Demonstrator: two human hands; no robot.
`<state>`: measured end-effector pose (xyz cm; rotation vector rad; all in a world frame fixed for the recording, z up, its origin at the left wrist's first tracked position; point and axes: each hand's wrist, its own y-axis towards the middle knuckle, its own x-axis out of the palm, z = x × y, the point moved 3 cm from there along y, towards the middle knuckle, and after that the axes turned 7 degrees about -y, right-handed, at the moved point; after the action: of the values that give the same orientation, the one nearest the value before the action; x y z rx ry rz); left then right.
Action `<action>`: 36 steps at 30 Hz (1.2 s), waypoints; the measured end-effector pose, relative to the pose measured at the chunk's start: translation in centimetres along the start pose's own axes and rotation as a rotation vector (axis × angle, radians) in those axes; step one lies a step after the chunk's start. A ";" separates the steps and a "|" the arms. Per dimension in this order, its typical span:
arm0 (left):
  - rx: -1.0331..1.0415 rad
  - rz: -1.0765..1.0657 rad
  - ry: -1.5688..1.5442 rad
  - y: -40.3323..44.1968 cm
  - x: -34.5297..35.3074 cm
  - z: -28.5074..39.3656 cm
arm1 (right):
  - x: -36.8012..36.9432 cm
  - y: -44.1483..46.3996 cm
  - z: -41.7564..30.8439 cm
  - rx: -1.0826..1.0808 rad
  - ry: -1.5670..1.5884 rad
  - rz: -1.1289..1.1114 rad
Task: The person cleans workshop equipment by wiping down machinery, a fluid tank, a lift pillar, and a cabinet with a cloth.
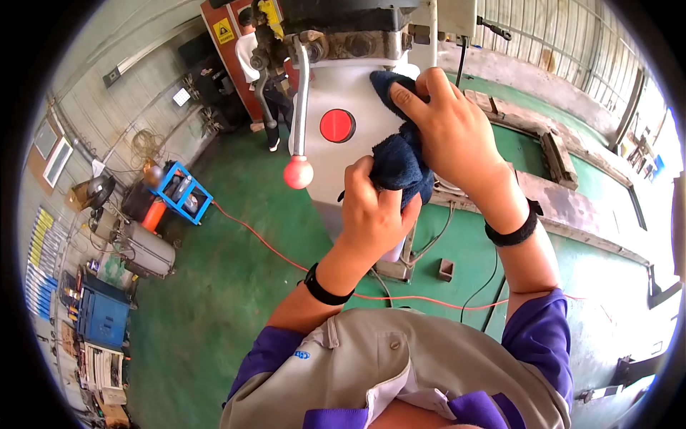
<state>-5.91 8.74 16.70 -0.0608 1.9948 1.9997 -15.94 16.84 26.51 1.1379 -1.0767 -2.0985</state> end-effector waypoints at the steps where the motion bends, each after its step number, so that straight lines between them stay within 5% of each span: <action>1: 0.004 -0.005 0.011 0.1 -0.2 0.1 | 0.1 0.0 -0.2 0.005 -0.052 -0.010; 16: -0.076 -0.106 -0.011 2.7 -2.9 -0.5 | -0.1 0.5 -1.6 0.145 -0.156 -0.098; 23: -0.091 -0.209 0.165 4.7 -2.5 0.3 | 3.2 0.2 1.9 0.198 0.090 -0.180; 30: -0.052 -0.076 -0.029 2.0 -2.0 -1.0 | -1.1 0.4 -1.6 0.065 -0.033 -0.115; 36: -0.038 -0.122 0.029 1.3 -2.7 -1.2 | 0.0 0.0 -3.3 0.224 -0.224 -0.095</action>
<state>-3.88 7.11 18.58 -0.2156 1.9214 1.9702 -13.14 15.59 25.43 1.0920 -1.4177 -2.2650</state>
